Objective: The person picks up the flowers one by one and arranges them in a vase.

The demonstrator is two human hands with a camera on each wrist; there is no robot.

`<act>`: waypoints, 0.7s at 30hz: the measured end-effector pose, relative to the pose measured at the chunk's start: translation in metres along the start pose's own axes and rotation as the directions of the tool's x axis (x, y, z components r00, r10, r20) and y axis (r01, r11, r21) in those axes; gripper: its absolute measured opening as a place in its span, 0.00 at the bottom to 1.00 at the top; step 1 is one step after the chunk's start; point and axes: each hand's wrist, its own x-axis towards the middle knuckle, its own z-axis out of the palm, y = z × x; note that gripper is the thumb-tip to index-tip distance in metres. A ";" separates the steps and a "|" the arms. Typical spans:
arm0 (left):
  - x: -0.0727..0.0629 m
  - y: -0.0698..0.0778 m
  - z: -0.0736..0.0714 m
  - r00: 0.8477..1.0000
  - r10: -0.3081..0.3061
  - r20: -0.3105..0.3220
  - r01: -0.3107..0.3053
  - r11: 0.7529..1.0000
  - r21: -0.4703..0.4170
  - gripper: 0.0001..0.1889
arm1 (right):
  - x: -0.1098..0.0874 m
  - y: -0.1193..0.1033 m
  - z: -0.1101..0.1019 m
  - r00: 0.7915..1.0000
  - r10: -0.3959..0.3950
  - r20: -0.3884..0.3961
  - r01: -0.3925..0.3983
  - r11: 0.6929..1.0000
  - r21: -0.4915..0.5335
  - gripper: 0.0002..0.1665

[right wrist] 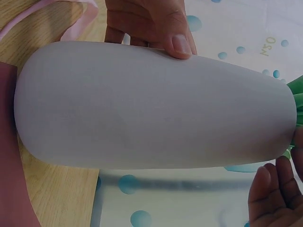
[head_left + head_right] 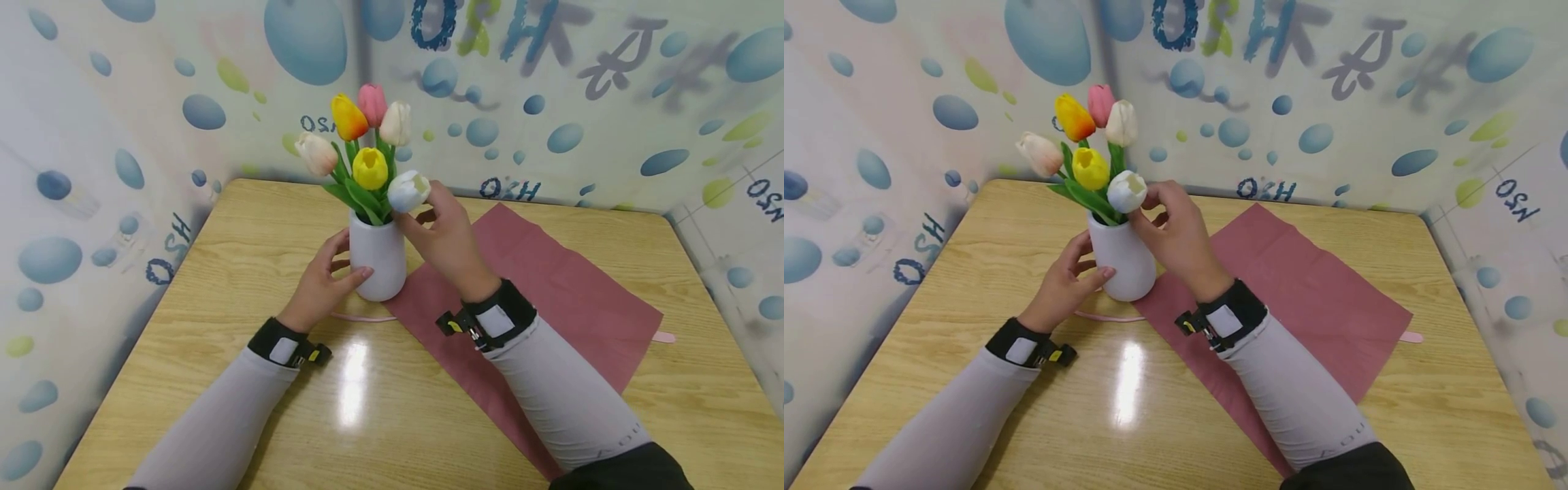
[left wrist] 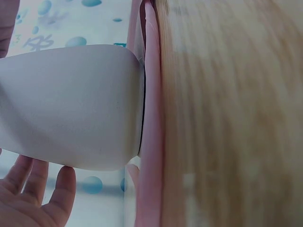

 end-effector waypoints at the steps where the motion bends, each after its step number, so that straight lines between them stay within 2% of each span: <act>1: 0.000 0.000 0.000 1.000 0.000 0.000 0.000 1.000 -0.001 0.40 | 0.000 0.000 0.000 1.000 0.000 0.001 0.000 1.000 -0.002 0.24; 7: 0.000 0.000 0.000 1.000 -0.002 -0.002 0.002 1.000 -0.001 0.40 | -0.003 0.003 -0.004 1.000 -0.018 0.016 0.018 0.999 -0.034 0.22; 13: 0.000 -0.003 0.000 1.000 -0.010 0.006 0.010 1.000 -0.001 0.40 | -0.010 0.015 -0.014 0.999 -0.035 0.011 0.036 0.995 -0.098 0.13; 21: 0.000 -0.006 -0.003 1.000 -0.020 0.007 0.020 1.000 0.002 0.40 | -0.027 0.040 -0.045 0.997 0.079 -0.017 -0.081 0.983 -0.166 0.16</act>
